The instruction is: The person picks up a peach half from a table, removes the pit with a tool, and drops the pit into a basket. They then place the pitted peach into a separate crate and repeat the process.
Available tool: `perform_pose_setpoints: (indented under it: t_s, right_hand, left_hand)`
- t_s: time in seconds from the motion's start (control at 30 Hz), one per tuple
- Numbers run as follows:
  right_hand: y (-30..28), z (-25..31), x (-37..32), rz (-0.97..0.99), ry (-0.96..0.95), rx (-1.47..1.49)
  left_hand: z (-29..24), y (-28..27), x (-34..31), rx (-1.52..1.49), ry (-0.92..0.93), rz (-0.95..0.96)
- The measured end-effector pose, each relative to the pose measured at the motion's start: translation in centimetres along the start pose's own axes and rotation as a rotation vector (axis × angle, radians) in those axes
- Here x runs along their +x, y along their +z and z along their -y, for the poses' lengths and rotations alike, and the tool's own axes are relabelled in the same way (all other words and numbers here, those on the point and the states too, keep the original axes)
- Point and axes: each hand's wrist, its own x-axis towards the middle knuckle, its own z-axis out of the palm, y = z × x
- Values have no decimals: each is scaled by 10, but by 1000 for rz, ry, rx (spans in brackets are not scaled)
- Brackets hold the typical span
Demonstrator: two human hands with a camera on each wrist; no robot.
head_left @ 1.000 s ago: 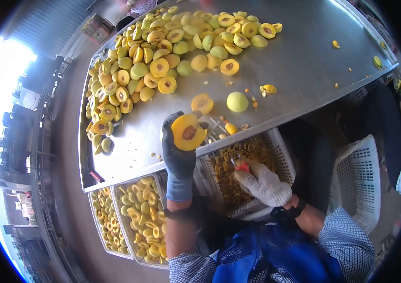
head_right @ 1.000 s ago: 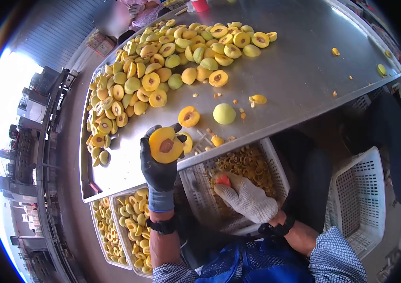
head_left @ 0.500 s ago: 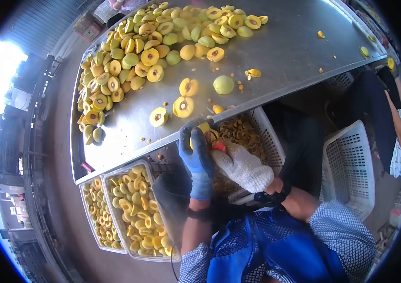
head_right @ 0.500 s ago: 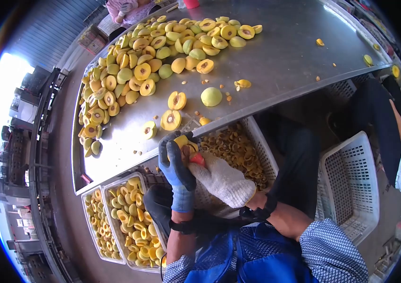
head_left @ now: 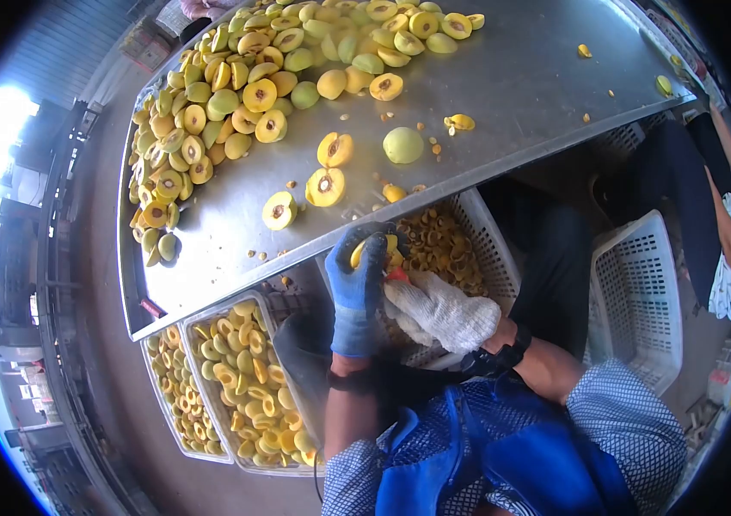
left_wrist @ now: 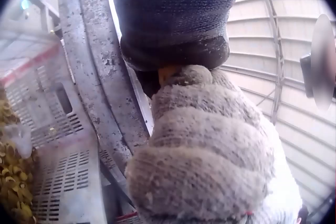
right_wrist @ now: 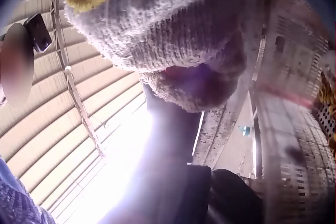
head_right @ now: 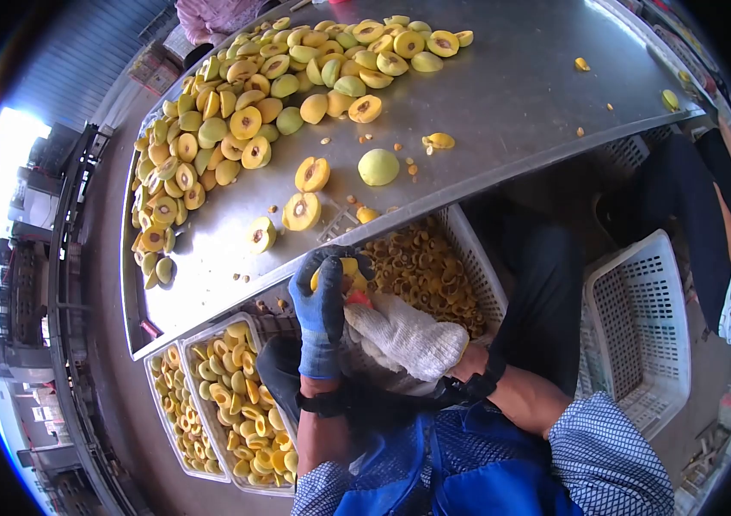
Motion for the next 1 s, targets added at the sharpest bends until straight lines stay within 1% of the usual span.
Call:
perform_pose_setpoints:
  t_s: [0.07,0.1,0.13,0.17,0.23,0.27,0.37,0.4,0.47,0.5,0.53,0.57,0.63,0.77,0.83,0.87,0.93,0.97,1.0]
  right_hand:
    - [3,12,-6,7,198,278]
    - [2,9,-7,46,217,346]
    - [2,5,-7,87,238,416]
    - [3,3,-7,130,253,487]
    - [8,2,-9,95,194,500]
    - [9,1,-10,79,169,504]
    - [7,0,-9,69,231,545]
    - [6,0,-9,68,252,565]
    - [6,2,-10,76,297,618]
    - [5,-1,-10,108,270,628]
    - [3,-7,-11,140,245,639]
    - [2,-12,-12,173,223,650]
    - [-2,-12,-13,153,156,439]
    - [-16,-35,-13,-1,13,-67]
    - [-20,-30,-16,59,20,-125]
    - [-22,-25,-17,86,19,-154]
    - [-33,-24,-20,152,10,-96]
    - [-43,-30,-23,193,7,-5]
    - [-47,-28,-22,203,69,92]
  left_hand:
    - [-1,-9,4,26,-6,157]
    - [-2,-12,5,37,-8,235]
    - [5,-16,6,-103,-89,267]
    - [8,-18,6,-133,-94,300]
    - [10,-20,9,-190,-102,369]
    - [11,-20,7,-115,-124,310]
    - [24,-9,2,-210,-48,190]
    - [28,-6,1,-126,7,144]
    - [30,-7,-3,-120,17,146]
    - [31,-7,-3,-116,25,149]
    - [37,1,-2,-336,17,212]
    - [39,5,-8,-387,-11,195]
    - [23,13,-16,-486,-58,158]
    - [30,10,-20,-527,-136,230]
    - [35,9,-23,-628,-171,292]
    - [34,9,-25,-588,-163,233]
    - [28,1,-22,-406,-133,63]
    - [24,-9,-19,-314,-117,-25]
    - [-1,-24,-26,-148,-128,-79]
